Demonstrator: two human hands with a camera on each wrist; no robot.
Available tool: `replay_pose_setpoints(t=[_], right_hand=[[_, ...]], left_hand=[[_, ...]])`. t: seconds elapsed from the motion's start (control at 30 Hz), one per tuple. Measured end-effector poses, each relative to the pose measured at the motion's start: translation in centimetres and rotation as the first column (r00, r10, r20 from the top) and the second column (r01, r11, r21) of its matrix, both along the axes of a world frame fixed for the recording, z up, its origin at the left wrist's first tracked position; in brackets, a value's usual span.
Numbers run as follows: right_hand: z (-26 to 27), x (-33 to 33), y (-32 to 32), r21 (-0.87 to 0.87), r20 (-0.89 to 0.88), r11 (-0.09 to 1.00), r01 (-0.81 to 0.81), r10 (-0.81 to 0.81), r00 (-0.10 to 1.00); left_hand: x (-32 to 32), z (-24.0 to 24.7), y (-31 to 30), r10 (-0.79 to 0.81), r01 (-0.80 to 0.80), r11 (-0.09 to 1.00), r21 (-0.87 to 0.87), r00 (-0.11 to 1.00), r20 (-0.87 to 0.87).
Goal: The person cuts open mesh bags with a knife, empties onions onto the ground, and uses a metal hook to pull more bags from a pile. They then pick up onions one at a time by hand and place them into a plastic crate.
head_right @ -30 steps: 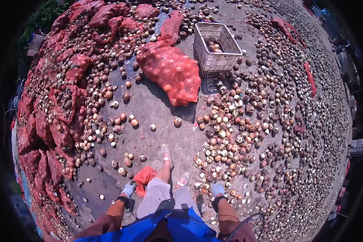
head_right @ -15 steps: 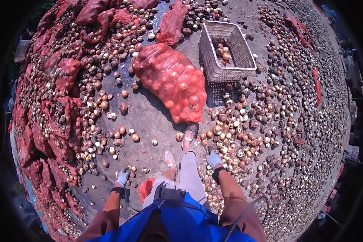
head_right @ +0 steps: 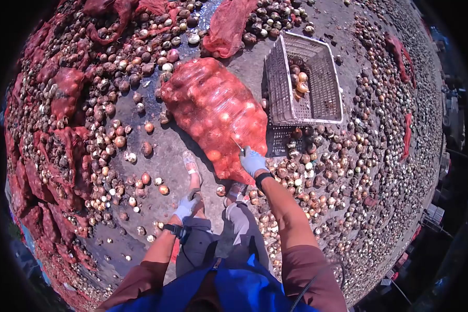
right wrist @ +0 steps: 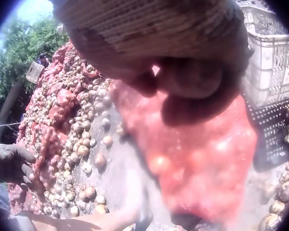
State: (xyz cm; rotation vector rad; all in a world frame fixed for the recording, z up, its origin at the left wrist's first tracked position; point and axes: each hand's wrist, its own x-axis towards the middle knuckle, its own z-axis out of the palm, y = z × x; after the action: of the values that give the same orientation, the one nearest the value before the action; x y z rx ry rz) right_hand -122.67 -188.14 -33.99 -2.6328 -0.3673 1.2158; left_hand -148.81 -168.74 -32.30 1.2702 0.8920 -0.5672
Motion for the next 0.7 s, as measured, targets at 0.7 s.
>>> replay_pose_setpoints(t=[0.7], right_hand=[[-15.4, 15.3, 6.7, -0.062, 0.077, 0.943, -0.327, 0.331, 0.94]], left_hand=[[9.5, -8.1, 3.2, -0.442, 0.407, 0.773, 0.486, 0.896, -0.048]])
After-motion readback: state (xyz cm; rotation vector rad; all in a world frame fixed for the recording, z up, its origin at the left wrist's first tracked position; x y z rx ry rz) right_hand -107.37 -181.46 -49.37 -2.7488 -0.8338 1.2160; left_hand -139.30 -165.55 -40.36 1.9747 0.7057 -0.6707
